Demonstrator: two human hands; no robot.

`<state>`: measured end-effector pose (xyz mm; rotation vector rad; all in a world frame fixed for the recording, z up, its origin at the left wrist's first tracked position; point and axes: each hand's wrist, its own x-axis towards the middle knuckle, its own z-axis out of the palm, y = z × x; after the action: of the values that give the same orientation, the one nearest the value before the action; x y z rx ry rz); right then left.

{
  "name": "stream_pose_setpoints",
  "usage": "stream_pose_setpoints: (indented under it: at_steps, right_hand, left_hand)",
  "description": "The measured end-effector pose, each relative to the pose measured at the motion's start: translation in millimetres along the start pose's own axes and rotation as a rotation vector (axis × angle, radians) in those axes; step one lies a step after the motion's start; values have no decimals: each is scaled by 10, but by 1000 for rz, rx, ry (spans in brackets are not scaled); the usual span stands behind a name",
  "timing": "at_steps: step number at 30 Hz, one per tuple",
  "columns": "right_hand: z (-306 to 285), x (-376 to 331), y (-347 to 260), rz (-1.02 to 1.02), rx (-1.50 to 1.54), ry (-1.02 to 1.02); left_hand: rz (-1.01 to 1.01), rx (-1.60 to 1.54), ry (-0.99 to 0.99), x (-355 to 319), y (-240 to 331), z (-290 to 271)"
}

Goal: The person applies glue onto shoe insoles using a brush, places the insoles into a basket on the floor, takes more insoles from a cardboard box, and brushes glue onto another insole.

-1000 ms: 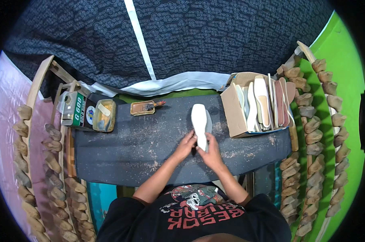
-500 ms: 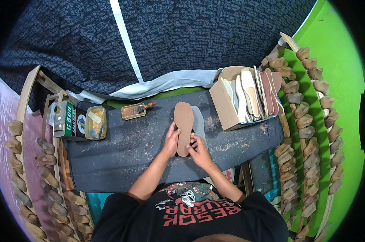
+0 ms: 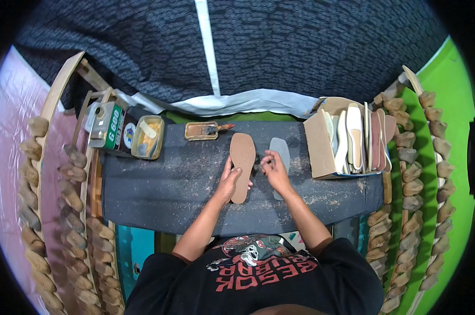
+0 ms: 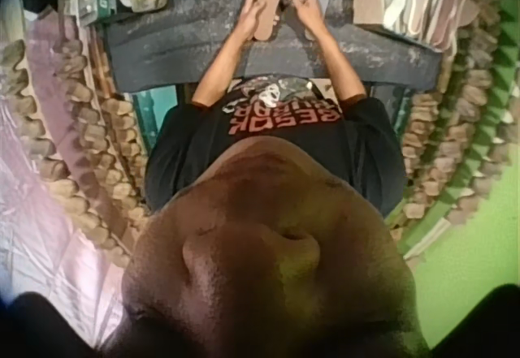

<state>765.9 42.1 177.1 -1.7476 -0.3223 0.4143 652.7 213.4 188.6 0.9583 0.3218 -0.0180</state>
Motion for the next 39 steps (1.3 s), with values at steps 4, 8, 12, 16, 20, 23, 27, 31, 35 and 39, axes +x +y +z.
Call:
stream_pose_setpoints:
  at_steps: [4,8,12,16,20,23,27,31,35,39]
  right_hand:
    - [340,529,-107,40,90,-96]
    - [768,1005,-277,112,99,-222]
    - [1124,1333,-254,18,1,-219]
    - [1327,1523,-452,-14,84,-246]
    - [1420,1571,-712,-223,-96,-282]
    - [1450,1549,-868,-387,-280,-211]
    - [1509,1446,-1007,-492,-397,-218]
    - [1541,1447,-1127,-470,-429,-331]
    - [1574,1404,-1206,-711,-509,-418]
    - [1636,1451,-1281,-740,-555,-540]
  left_hand:
    - [10,-31,81,-194,5,-200]
    - [22,-42,146,-429,-10,-396]
    - [83,-59,184,-584,46,-460]
    - [125,-75,181,-675,82,-519]
    - [129,-53,176,-700,90,-521]
    - [138,-62,159,-681,89,-528]
    - [138,-111,131,-674,47,-598]
    - [170,-109,111,-700,14,-668]
    - [179,-114,131,-746,53,-674]
    - [176,-151,116,-753,88,-677]
